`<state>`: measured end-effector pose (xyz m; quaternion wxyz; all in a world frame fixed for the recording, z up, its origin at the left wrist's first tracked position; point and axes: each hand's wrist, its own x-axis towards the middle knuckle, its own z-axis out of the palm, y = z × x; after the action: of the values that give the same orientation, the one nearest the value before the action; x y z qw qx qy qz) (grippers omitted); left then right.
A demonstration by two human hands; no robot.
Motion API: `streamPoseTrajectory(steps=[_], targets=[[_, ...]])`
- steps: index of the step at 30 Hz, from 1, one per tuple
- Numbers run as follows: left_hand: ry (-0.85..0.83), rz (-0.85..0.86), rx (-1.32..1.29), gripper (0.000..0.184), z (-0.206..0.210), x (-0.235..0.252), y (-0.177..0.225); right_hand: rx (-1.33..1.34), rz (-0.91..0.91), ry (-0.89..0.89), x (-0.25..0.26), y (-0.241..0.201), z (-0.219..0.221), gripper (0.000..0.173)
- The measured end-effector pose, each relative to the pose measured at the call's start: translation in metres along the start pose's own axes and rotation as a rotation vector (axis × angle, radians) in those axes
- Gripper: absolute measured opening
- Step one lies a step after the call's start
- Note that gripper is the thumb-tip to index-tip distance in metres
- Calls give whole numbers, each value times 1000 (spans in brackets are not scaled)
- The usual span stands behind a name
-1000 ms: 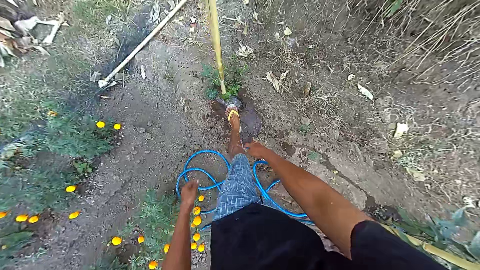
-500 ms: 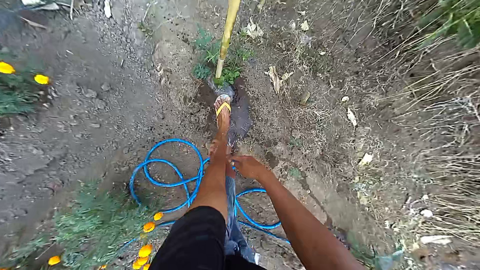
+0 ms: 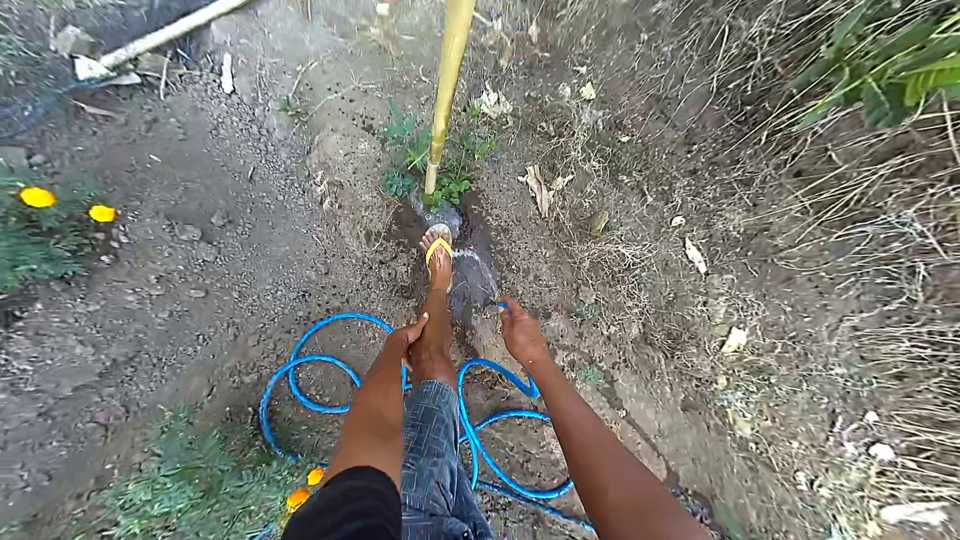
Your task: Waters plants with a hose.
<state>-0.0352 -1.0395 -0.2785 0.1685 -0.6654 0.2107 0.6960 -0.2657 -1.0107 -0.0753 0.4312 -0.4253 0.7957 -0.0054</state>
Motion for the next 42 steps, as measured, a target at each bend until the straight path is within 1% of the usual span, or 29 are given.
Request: streamPoseTrajectory(steps=[2, 4, 5, 8, 10, 12, 15, 18, 27, 35, 38, 42], targets=[[22, 9, 100, 79, -11, -22, -1, 18, 5, -4, 1, 0, -5, 42], [71, 80, 158, 70, -22, -38, -3, 35, 7, 10, 1, 1, -11, 42], [106, 131, 119, 64, -28, -46, -8, 42, 2, 15, 1, 1, -14, 43], [229, 307, -154, 47, -45, -77, -29, 82, -16, 35, 2, -2, -20, 42], [317, 386, -273, 41, -60, -99, -47, 100, -33, 59, 3, -5, -23, 42], [399, 422, -348, 37, -73, -123, -66, 105, -40, 63, 2, -9, -25, 43], [472, 436, -364, 35, -90, -150, -99, 104, -60, 81, 0, -11, -24, 42], [502, 462, -316, 33, -102, -163, -133, 79, -67, 83, -7, -14, -24, 42], [509, 467, -196, 33, -90, -194, -228, 69, -125, 138, -52, -4, -10, 41], [488, 505, -149, 35, -86, -219, -284, 59, -127, 205, -107, 15, 5, 41], [499, 539, -119, 33, -87, -230, -302, 76, -97, 181, -128, 34, 16, 43], [496, 504, -38, 34, -86, -237, -330, 100, -32, 143, -155, 60, 27, 43]])
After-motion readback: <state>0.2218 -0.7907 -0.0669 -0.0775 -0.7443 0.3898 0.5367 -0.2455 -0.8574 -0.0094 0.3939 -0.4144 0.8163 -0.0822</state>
